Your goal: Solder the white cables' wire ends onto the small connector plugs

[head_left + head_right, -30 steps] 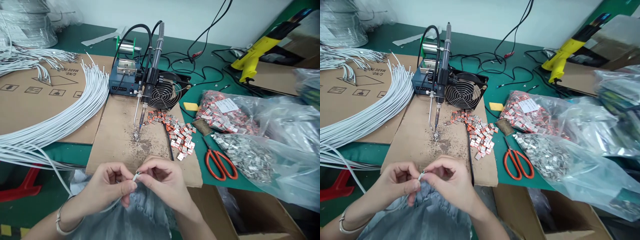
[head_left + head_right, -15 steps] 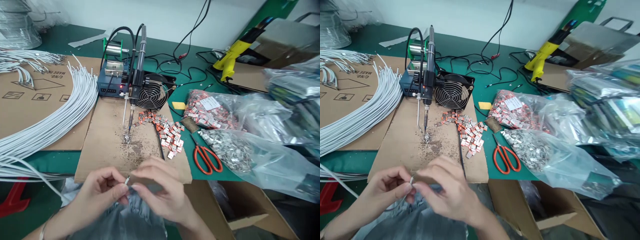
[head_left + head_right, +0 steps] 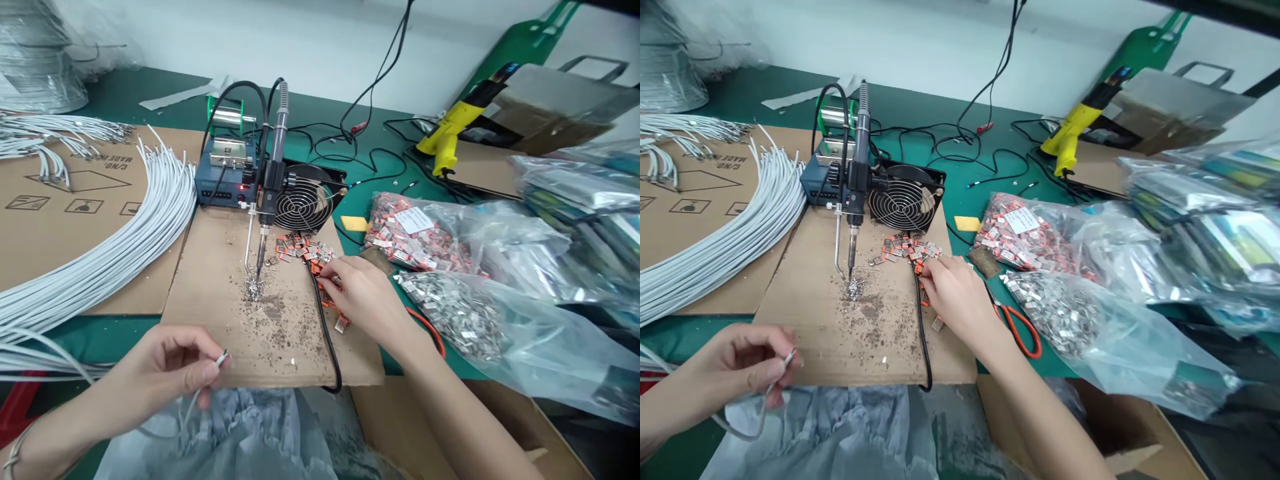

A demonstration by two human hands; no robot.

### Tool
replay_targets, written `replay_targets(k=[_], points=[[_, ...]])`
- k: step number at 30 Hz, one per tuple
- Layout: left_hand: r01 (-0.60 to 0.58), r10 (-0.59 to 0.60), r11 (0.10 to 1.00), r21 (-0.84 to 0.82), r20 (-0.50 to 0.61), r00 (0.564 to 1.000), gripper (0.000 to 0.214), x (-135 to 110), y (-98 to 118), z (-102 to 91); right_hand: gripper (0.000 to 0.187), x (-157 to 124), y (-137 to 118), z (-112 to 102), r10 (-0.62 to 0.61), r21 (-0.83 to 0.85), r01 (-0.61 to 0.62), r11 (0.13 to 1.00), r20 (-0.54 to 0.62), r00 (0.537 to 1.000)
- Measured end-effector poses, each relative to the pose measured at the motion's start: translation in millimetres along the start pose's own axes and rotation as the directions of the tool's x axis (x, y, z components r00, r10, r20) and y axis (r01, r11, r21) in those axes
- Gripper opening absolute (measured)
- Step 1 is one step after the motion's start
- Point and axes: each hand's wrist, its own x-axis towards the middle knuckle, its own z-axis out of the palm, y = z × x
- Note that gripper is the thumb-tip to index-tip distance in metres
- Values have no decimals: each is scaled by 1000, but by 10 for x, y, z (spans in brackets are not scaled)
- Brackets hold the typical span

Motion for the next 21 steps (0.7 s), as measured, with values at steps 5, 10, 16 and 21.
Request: replay_targets(k=[5, 10, 16, 21], points=[[-60, 164, 871, 487, -172, 971, 16, 217, 291, -68, 20, -59, 0, -52, -45, 101, 50, 994, -50, 998], [14, 13, 822, 569, -44, 999, 13, 634, 533, -166, 13, -27, -206, -104, -4, 733, -29, 680, 43, 999], [27, -74, 907, 419, 97, 993, 10, 846, 591, -219, 17, 111, -507, 30, 25, 908, -400, 128, 400, 916], [30, -74, 948, 316, 128, 989, 11, 839, 575, -203, 26, 181, -601, 175, 28, 850, -525, -42, 526, 850]])
